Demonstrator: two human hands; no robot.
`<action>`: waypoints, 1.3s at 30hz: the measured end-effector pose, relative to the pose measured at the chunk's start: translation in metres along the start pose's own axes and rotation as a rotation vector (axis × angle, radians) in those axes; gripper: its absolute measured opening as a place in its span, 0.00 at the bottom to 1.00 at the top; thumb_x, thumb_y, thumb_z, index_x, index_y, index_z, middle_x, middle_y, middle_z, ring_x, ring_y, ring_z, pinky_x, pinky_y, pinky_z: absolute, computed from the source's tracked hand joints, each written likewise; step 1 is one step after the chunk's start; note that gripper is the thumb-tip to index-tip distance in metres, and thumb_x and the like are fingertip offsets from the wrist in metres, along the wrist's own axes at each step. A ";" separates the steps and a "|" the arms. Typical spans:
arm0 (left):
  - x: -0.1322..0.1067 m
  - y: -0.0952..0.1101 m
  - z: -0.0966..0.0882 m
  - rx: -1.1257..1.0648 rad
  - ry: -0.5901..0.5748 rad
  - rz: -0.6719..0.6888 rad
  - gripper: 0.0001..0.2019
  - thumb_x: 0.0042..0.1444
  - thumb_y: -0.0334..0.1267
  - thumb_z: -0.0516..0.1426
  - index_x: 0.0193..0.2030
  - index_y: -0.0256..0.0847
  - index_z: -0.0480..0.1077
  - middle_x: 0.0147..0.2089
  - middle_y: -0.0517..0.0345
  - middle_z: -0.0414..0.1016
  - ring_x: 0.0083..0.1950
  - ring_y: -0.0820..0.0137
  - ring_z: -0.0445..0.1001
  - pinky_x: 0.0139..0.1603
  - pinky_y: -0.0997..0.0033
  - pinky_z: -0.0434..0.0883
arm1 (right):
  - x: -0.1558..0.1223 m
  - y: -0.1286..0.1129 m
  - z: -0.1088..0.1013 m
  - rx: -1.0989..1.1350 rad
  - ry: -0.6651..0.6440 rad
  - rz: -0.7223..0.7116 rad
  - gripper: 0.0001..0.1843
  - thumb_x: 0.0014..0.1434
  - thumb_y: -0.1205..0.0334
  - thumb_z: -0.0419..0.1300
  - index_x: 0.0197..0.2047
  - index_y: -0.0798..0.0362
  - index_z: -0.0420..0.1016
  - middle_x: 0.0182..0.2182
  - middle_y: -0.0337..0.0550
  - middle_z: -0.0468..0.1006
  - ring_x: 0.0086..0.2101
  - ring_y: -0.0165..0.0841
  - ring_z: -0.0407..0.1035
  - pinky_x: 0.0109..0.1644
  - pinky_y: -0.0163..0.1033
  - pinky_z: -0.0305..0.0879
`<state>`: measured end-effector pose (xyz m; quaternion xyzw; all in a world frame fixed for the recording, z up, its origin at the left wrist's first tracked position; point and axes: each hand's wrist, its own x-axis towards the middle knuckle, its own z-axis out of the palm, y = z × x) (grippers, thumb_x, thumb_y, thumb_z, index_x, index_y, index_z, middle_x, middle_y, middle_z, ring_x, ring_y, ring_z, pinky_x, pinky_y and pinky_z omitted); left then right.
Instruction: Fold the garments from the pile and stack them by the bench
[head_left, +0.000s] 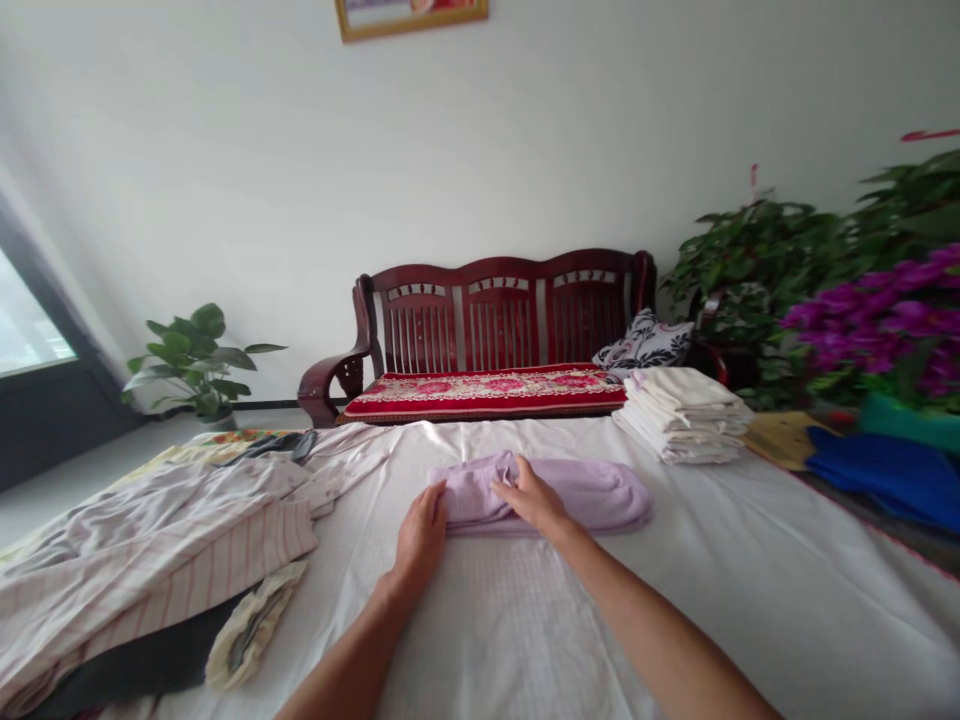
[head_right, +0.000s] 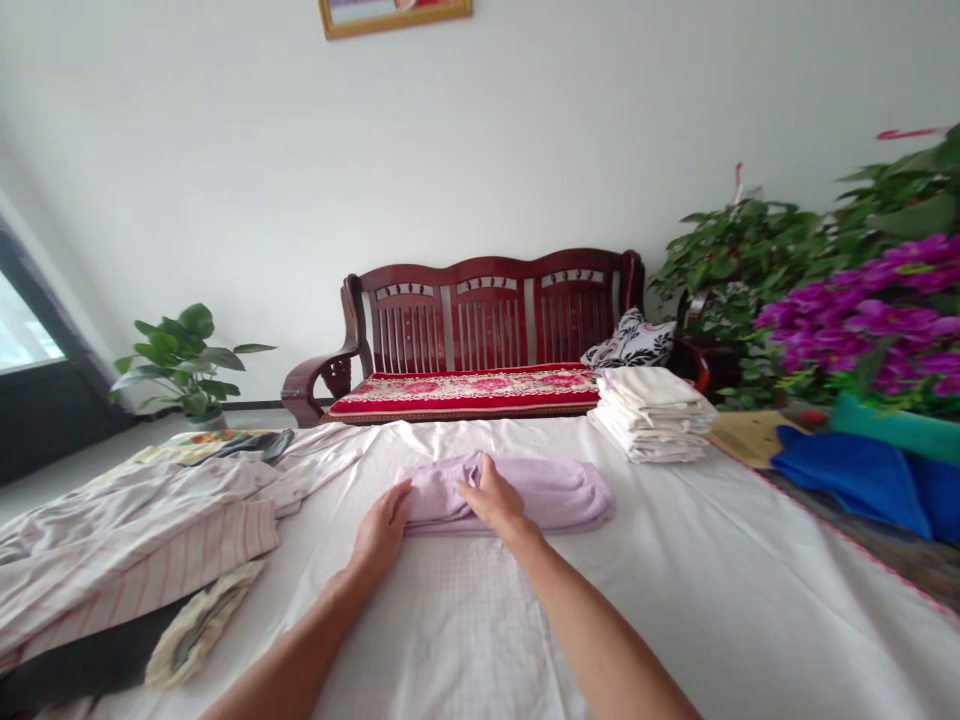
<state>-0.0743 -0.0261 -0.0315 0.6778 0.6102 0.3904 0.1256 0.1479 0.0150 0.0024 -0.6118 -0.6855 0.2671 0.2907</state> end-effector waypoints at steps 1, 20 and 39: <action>-0.001 0.000 0.001 0.015 -0.017 0.030 0.20 0.65 0.36 0.49 0.60 0.38 0.71 0.60 0.46 0.76 0.62 0.60 0.73 0.66 0.56 0.67 | -0.001 -0.004 0.003 -0.071 0.021 0.041 0.44 0.57 0.43 0.59 0.71 0.50 0.53 0.48 0.50 0.81 0.46 0.47 0.77 0.49 0.50 0.70; -0.009 0.015 0.002 0.145 -0.152 0.410 0.29 0.62 0.33 0.54 0.70 0.38 0.60 0.70 0.44 0.65 0.73 0.56 0.60 0.72 0.49 0.62 | 0.001 0.059 -0.059 0.346 0.385 -0.116 0.36 0.47 0.56 0.60 0.61 0.54 0.70 0.51 0.49 0.79 0.48 0.42 0.74 0.58 0.47 0.66; -0.015 0.031 -0.006 0.192 -0.400 0.591 0.29 0.63 0.31 0.53 0.72 0.46 0.58 0.74 0.54 0.60 0.76 0.57 0.52 0.74 0.48 0.58 | -0.028 0.067 -0.108 -0.134 0.432 0.157 0.35 0.54 0.59 0.56 0.67 0.51 0.66 0.49 0.49 0.80 0.49 0.44 0.74 0.53 0.43 0.66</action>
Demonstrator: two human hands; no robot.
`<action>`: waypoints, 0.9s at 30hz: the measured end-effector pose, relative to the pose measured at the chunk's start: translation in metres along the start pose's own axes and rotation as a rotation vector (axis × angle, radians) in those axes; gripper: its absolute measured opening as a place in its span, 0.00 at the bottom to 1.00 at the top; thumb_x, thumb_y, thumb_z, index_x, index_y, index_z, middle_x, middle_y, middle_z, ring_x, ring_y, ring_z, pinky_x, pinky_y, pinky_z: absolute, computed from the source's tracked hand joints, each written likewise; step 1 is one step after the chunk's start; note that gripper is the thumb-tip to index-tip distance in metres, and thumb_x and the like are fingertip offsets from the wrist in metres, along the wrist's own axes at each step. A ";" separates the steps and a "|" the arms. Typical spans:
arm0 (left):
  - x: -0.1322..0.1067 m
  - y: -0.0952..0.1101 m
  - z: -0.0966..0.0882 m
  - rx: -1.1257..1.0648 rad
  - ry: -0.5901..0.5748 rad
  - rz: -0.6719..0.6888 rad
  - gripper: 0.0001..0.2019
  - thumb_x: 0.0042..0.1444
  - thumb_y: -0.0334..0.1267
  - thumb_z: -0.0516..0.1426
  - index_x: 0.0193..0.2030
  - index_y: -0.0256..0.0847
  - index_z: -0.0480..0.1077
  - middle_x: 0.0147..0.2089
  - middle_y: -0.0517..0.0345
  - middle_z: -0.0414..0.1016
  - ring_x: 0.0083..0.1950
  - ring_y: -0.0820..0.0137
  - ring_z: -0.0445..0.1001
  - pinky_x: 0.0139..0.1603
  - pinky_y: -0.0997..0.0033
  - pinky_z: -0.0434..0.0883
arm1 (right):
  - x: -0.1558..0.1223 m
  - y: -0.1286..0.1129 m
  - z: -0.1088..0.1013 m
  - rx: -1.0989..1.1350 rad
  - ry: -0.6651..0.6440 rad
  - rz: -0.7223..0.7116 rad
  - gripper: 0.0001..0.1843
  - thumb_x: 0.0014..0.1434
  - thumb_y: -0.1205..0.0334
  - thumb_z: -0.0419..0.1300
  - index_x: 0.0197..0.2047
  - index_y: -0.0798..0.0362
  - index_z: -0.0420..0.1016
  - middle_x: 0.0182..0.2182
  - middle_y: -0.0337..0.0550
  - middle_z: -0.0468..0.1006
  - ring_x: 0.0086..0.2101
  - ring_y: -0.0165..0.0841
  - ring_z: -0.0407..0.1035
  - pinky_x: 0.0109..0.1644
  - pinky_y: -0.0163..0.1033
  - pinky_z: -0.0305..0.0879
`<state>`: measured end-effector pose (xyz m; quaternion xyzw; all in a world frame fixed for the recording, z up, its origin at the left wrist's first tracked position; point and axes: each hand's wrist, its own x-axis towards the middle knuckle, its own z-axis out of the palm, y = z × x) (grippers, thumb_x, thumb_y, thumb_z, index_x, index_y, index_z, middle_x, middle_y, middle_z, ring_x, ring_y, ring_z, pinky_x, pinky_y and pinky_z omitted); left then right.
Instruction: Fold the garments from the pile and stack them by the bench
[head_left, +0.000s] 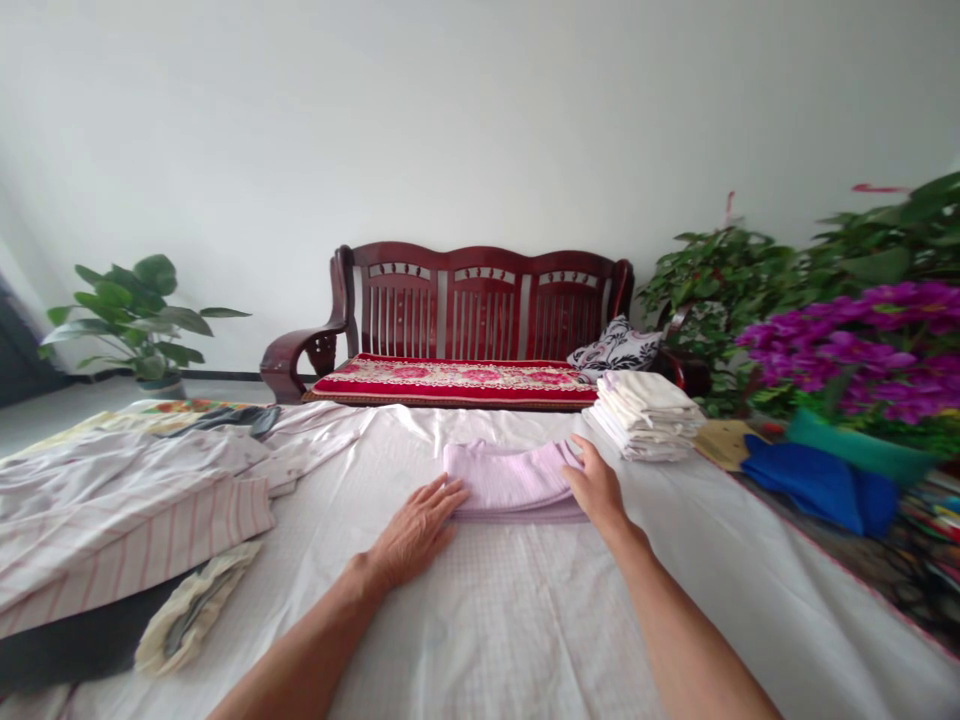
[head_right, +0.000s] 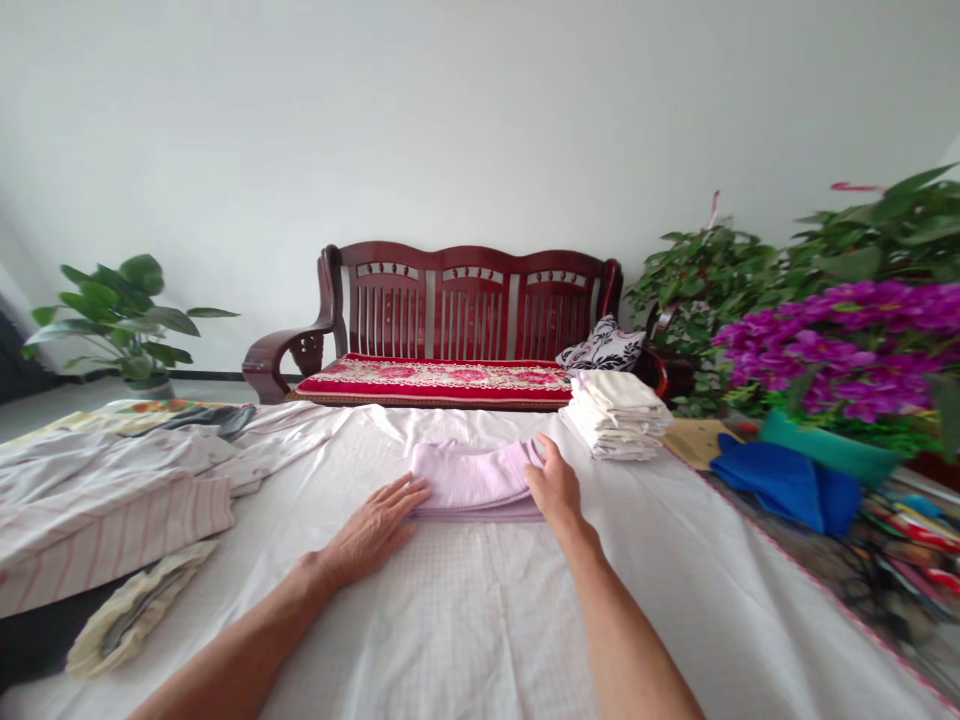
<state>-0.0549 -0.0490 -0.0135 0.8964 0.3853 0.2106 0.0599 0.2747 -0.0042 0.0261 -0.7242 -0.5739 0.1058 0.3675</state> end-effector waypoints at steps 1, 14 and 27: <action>0.000 0.000 0.001 0.001 0.002 0.001 0.29 0.63 0.31 0.53 0.72 0.46 0.58 0.74 0.54 0.60 0.76 0.57 0.52 0.73 0.48 0.58 | -0.001 -0.001 -0.002 -0.028 -0.003 0.008 0.35 0.55 0.60 0.56 0.67 0.51 0.66 0.50 0.50 0.80 0.50 0.44 0.74 0.53 0.42 0.66; -0.001 -0.002 0.007 0.032 0.002 -0.006 0.29 0.63 0.30 0.54 0.70 0.48 0.60 0.74 0.55 0.60 0.76 0.58 0.51 0.73 0.49 0.59 | -0.011 -0.003 -0.011 -0.303 -0.042 0.004 0.35 0.59 0.63 0.52 0.70 0.50 0.59 0.56 0.52 0.78 0.51 0.45 0.75 0.51 0.43 0.66; -0.001 0.000 0.006 0.001 0.000 -0.003 0.27 0.64 0.33 0.53 0.70 0.49 0.60 0.73 0.55 0.61 0.75 0.58 0.55 0.72 0.50 0.60 | -0.020 -0.011 -0.007 -0.586 0.091 -0.214 0.28 0.64 0.67 0.48 0.66 0.57 0.65 0.55 0.60 0.76 0.54 0.47 0.69 0.58 0.50 0.61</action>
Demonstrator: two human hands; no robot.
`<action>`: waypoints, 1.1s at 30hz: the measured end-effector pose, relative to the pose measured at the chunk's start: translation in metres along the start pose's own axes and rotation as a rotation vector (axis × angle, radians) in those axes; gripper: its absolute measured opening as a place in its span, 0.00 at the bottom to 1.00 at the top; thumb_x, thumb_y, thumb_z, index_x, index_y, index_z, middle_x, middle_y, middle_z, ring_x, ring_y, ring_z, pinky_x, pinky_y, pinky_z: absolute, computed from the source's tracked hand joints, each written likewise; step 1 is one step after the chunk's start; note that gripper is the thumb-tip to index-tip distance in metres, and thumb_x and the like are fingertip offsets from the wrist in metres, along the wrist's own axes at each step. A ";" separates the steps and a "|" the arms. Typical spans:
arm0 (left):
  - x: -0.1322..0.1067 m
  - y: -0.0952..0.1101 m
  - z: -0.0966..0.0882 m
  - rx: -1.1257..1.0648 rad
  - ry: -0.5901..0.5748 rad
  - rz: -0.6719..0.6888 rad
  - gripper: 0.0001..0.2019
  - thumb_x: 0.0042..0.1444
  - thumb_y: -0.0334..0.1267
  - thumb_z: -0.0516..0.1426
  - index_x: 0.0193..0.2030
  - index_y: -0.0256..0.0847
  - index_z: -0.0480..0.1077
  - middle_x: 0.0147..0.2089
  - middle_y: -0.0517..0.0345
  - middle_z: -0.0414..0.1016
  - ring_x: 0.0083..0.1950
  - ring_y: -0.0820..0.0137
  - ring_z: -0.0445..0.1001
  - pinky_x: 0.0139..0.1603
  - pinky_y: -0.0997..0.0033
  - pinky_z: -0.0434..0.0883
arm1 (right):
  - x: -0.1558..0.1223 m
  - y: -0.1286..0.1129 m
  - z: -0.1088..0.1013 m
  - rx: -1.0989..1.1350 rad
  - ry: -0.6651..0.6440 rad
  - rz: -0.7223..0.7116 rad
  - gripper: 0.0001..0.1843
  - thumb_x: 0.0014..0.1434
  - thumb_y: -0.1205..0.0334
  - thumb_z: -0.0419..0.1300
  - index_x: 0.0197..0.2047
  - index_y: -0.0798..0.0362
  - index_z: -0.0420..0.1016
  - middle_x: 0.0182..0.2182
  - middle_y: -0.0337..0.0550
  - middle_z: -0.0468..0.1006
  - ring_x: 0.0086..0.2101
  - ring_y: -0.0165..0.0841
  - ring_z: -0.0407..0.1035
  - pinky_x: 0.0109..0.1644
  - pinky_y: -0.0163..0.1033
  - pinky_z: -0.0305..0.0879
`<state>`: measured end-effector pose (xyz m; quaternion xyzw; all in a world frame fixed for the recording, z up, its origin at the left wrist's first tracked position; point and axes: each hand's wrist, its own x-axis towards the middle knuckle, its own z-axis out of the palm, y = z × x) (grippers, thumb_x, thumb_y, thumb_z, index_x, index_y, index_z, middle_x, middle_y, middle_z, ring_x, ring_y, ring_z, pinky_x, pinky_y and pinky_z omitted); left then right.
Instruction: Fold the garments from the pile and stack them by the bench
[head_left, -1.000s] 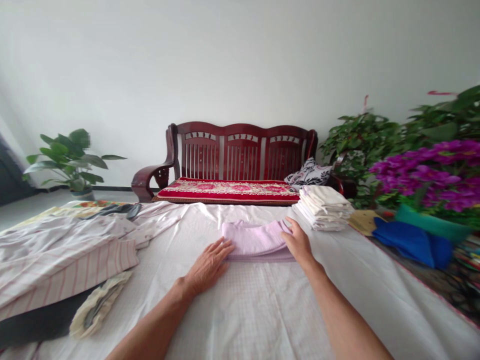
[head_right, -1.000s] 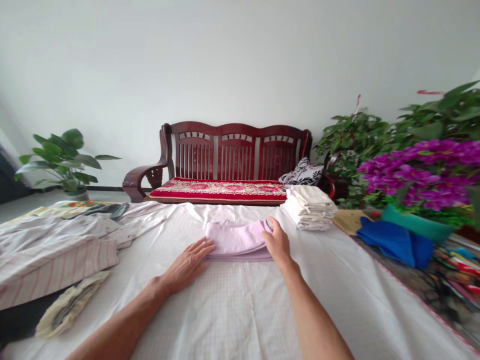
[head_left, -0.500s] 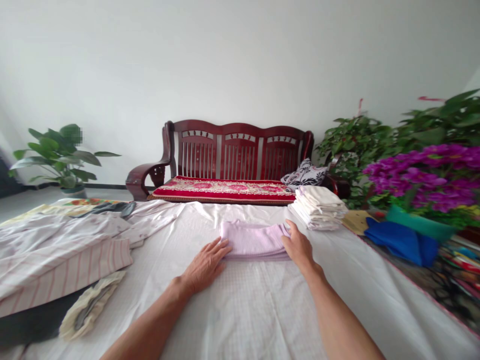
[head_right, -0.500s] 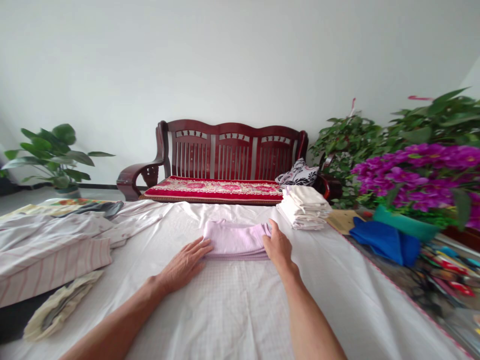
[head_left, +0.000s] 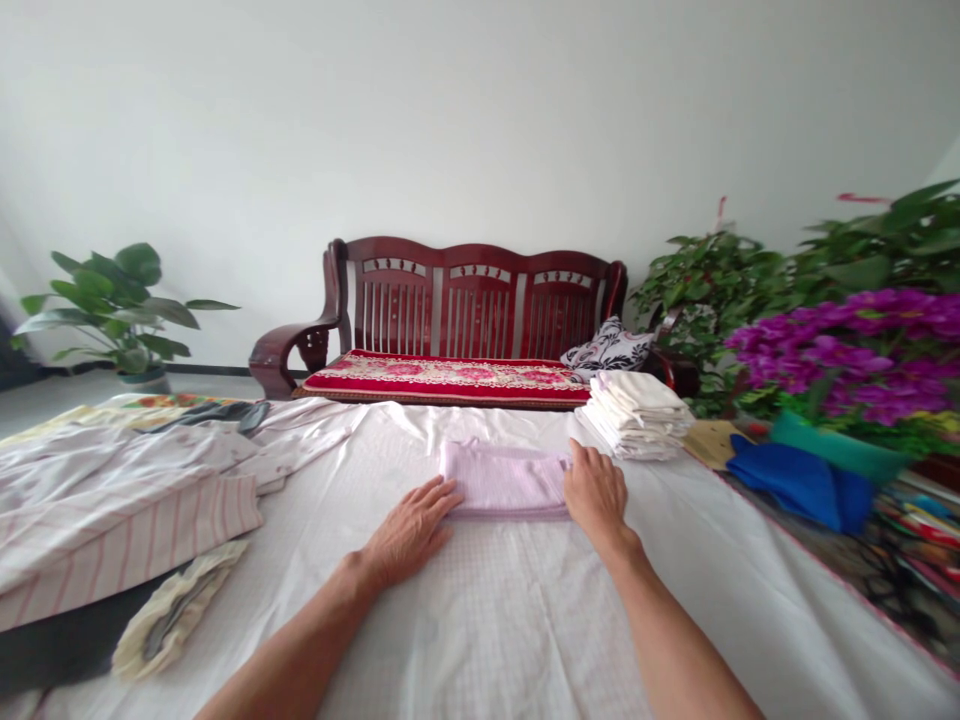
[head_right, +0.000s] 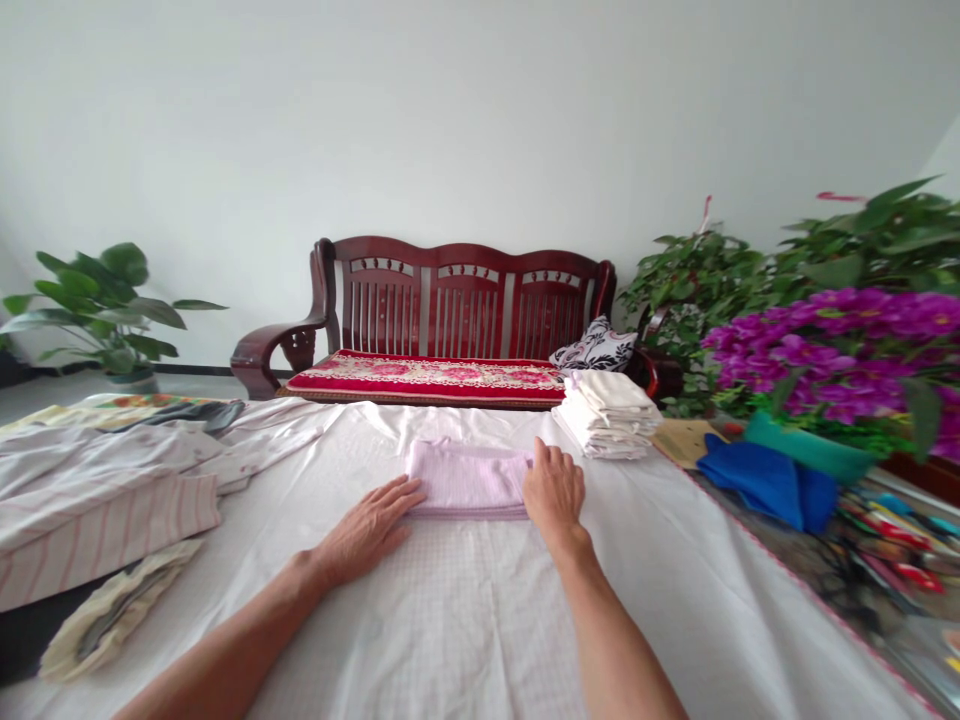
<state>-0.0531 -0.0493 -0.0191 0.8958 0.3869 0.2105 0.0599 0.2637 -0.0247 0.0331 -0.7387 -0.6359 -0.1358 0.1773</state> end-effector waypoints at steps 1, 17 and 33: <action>0.000 0.001 -0.001 0.003 -0.004 0.002 0.27 0.64 0.34 0.53 0.70 0.49 0.60 0.73 0.54 0.61 0.75 0.58 0.55 0.73 0.50 0.59 | -0.003 -0.008 0.001 0.022 0.027 -0.070 0.28 0.66 0.66 0.47 0.67 0.58 0.64 0.58 0.60 0.74 0.57 0.48 0.66 0.61 0.51 0.59; 0.001 0.001 -0.007 -0.161 0.007 -0.032 0.19 0.69 0.41 0.49 0.63 0.47 0.69 0.69 0.54 0.68 0.72 0.59 0.61 0.72 0.54 0.59 | -0.011 -0.001 0.036 0.013 -0.168 -0.197 0.27 0.69 0.55 0.50 0.67 0.56 0.65 0.68 0.54 0.63 0.68 0.47 0.52 0.71 0.58 0.43; 0.102 -0.028 -0.002 -0.449 0.064 -0.835 0.12 0.54 0.43 0.61 0.26 0.38 0.70 0.23 0.59 0.72 0.27 0.68 0.72 0.28 0.73 0.61 | 0.017 0.036 0.016 0.177 -0.376 0.391 0.41 0.55 0.30 0.53 0.57 0.54 0.73 0.55 0.63 0.76 0.56 0.56 0.69 0.52 0.55 0.67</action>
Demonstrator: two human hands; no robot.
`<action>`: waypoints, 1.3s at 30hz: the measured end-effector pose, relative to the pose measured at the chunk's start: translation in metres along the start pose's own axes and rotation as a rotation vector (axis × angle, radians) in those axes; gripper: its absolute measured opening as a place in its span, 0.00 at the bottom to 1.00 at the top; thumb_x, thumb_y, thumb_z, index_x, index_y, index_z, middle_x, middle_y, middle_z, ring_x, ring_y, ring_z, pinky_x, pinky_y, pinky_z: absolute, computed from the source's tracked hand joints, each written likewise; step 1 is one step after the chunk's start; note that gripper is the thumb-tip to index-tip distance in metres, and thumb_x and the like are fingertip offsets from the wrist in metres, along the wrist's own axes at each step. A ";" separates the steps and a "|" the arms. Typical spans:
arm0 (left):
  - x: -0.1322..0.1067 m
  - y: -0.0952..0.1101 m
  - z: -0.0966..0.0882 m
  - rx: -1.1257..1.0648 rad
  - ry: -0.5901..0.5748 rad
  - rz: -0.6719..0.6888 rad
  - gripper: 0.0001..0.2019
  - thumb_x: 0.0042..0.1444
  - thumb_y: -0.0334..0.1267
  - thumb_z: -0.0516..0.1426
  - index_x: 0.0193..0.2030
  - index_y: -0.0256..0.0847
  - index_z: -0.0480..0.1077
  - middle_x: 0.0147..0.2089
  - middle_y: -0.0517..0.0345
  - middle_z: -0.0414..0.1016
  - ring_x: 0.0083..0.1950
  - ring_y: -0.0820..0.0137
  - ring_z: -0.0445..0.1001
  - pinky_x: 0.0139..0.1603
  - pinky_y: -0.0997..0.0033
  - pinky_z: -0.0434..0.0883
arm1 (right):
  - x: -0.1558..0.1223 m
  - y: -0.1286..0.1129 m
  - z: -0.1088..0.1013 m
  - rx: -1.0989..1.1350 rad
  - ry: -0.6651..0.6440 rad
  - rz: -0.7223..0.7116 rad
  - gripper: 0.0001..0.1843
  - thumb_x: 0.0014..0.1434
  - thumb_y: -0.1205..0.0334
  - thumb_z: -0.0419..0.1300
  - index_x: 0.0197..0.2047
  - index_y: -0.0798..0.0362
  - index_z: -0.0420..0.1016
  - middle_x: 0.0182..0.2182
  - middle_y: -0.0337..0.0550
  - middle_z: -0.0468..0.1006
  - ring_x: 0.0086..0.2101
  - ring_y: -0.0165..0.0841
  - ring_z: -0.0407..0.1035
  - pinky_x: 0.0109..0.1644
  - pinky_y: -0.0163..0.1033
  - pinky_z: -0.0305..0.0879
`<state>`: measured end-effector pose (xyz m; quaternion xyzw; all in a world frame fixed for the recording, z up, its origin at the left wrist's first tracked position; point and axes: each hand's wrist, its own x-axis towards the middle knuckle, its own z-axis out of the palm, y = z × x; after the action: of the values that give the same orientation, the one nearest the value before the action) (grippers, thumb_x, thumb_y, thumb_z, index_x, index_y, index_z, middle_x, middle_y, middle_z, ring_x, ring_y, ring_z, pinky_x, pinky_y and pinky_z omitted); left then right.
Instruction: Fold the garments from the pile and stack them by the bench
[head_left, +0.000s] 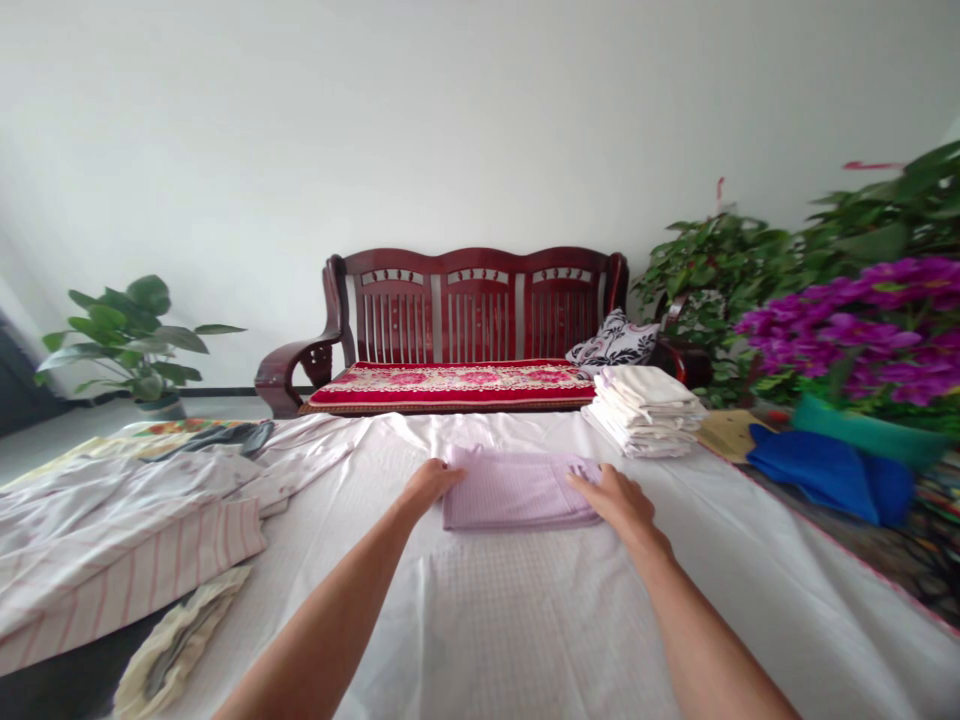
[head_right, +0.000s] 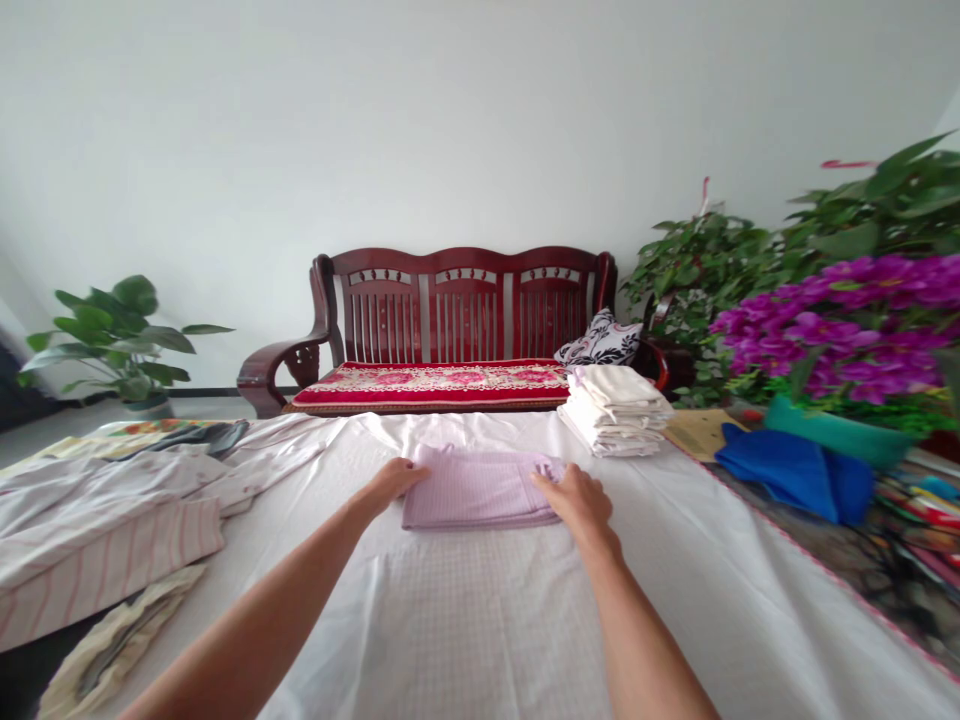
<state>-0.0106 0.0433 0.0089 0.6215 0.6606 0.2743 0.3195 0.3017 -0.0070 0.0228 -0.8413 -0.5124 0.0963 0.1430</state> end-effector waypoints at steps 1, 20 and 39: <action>-0.001 0.002 0.002 0.024 0.014 0.009 0.11 0.54 0.42 0.60 0.26 0.39 0.69 0.24 0.58 0.72 0.28 0.68 0.72 0.29 0.72 0.61 | 0.001 0.001 -0.001 0.004 -0.020 0.002 0.40 0.55 0.29 0.53 0.56 0.53 0.74 0.55 0.62 0.77 0.56 0.56 0.70 0.52 0.54 0.67; -0.028 -0.006 -0.041 -0.095 0.325 0.199 0.09 0.59 0.42 0.54 0.30 0.42 0.63 0.26 0.64 0.67 0.31 0.70 0.68 0.31 0.73 0.60 | 0.003 -0.029 0.010 0.529 0.155 -0.236 0.21 0.49 0.45 0.65 0.41 0.49 0.71 0.37 0.45 0.82 0.40 0.43 0.77 0.41 0.40 0.67; -0.105 -0.134 -0.102 -0.163 0.309 0.269 0.20 0.49 0.44 0.61 0.48 0.42 0.69 0.53 0.49 0.72 0.45 0.64 0.76 0.39 0.67 0.73 | -0.101 -0.139 0.066 0.247 0.231 -1.153 0.04 0.58 0.65 0.66 0.38 0.48 0.78 0.38 0.41 0.82 0.43 0.39 0.71 0.51 0.43 0.64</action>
<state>-0.1721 -0.0677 -0.0185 0.6267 0.5885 0.4590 0.2241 0.1194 -0.0268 0.0096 -0.4097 -0.8523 -0.0301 0.3237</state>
